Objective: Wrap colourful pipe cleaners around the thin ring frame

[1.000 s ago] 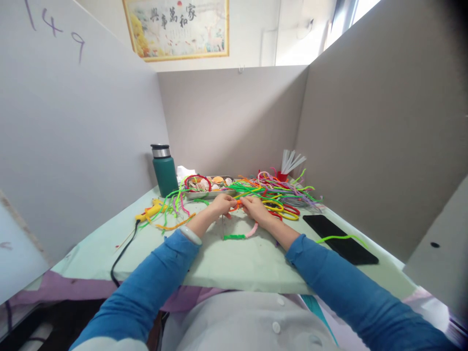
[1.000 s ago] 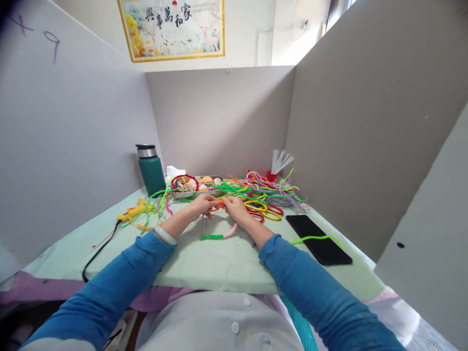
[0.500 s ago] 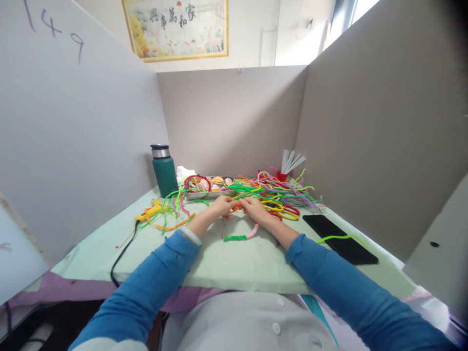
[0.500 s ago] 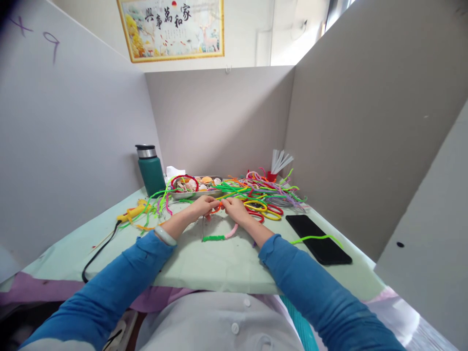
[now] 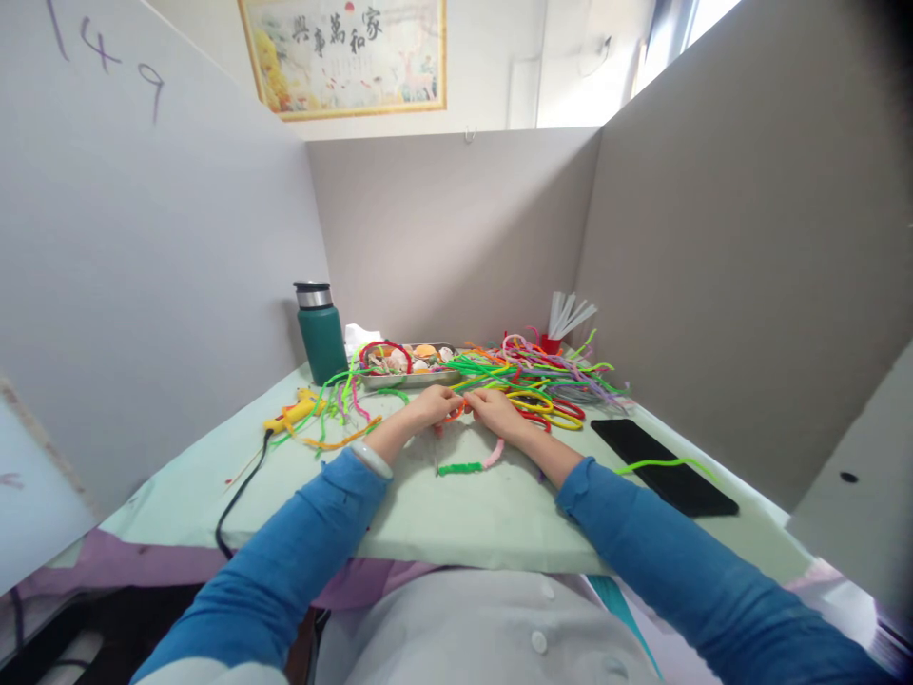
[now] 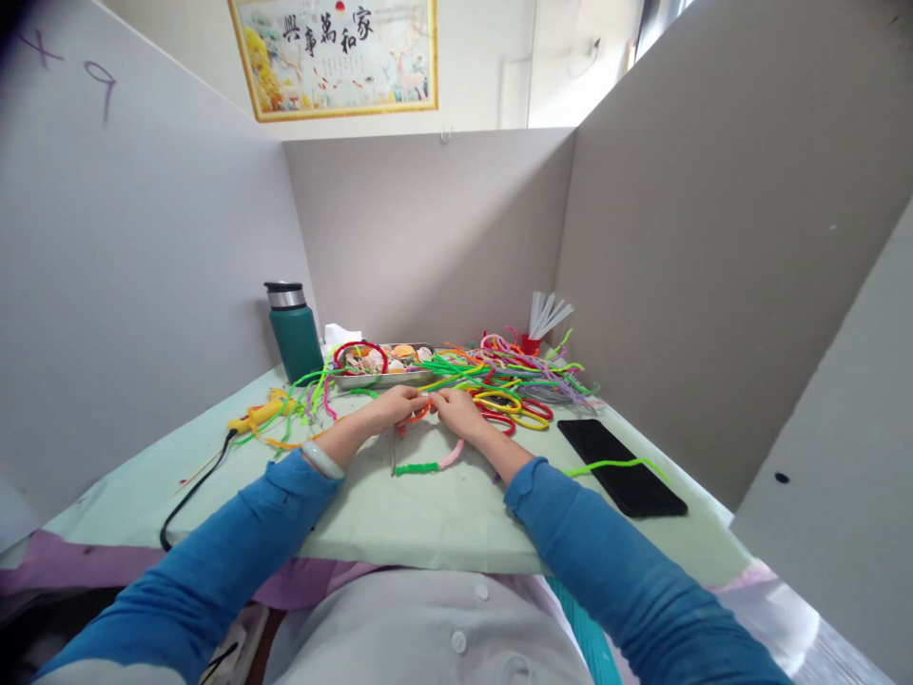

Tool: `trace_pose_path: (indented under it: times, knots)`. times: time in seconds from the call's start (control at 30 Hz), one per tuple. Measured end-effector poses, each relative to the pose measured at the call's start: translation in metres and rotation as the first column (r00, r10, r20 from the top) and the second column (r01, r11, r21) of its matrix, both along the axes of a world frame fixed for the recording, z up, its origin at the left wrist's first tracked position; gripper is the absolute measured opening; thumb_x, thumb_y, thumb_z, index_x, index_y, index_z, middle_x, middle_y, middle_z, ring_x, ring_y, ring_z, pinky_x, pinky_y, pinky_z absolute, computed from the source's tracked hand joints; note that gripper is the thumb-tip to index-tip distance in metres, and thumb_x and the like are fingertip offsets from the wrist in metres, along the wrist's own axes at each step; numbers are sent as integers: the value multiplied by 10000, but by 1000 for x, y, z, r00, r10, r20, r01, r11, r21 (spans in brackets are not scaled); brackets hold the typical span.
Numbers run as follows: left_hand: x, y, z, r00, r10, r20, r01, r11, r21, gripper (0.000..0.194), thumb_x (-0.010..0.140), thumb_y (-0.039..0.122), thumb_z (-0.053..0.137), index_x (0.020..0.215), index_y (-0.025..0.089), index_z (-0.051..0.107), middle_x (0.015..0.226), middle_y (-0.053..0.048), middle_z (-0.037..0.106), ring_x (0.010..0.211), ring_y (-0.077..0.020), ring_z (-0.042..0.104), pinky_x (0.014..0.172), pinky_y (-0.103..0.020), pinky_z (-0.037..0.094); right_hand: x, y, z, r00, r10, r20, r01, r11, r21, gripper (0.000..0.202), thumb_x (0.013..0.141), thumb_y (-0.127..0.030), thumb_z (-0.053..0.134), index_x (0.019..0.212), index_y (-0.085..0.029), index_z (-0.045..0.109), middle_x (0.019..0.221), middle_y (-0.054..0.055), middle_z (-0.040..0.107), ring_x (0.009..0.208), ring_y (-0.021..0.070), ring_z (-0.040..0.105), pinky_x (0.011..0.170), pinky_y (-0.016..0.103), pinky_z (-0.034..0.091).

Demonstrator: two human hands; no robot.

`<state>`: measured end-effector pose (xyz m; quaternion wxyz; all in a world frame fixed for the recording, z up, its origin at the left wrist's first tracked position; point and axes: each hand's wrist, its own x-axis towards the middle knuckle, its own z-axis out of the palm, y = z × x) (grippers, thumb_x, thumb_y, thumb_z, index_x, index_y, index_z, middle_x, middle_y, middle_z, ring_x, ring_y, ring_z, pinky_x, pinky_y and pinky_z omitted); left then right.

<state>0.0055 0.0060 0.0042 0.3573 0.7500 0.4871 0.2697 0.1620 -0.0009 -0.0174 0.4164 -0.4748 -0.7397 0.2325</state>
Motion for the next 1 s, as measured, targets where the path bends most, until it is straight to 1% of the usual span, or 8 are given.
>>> trace_pose_path:
  times: [0.23,0.33,0.57,0.63,0.77,0.87,1.0]
  knots:
    - [-1,3,-1,997,42,-65,-38,998,54,296,762,420,503,771,135,585,551,37,421,353,-61,393,347,-200,360,0,0,0,1000,-13,-4,13,1000,-1,326,779,-342,391,639,-137,603,545,3,533,528,110,469,505,220,313]
    - [-1,3,-1,994,48,-94,-41,997,69,310,760,434,498,759,136,584,552,36,424,346,-65,400,333,-197,343,0,0,0,1000,-7,1,7,1000,3,328,782,-342,389,644,-138,605,540,1,527,523,108,466,500,216,311]
    - [1,-3,3,997,42,-58,-41,999,17,347,757,471,502,704,132,557,505,42,403,360,-65,381,355,-198,340,1,1,0,1000,2,6,-2,1000,15,328,786,-345,391,650,-139,607,536,0,526,522,110,468,507,219,315]
    - [1,-7,6,999,41,-30,-41,999,-10,341,755,469,511,719,133,559,488,48,396,353,-65,368,361,-202,335,1,2,0,1000,3,-1,-3,1000,12,329,788,-351,391,655,-138,604,536,1,526,520,111,467,508,221,316]
    - [1,-13,10,999,19,49,-13,993,-115,308,781,449,492,732,149,545,395,74,315,317,-74,323,377,-216,332,1,1,0,1000,9,-18,-9,1000,9,333,789,-372,393,656,-139,591,534,-6,509,502,103,444,501,220,310]
    - [0,-14,11,986,-17,166,56,972,-229,283,799,417,478,679,161,502,368,80,271,308,-69,277,387,-221,326,1,0,0,999,23,-36,-23,1000,9,339,792,-392,391,659,-140,575,516,-18,480,485,95,413,498,218,304]
    - [-2,-13,12,945,-54,323,174,918,-357,278,798,376,489,623,164,447,398,71,274,328,-56,244,383,-216,289,0,-2,1,996,44,-73,-44,999,1,345,796,-417,385,668,-143,551,497,-31,447,478,94,392,488,220,292]
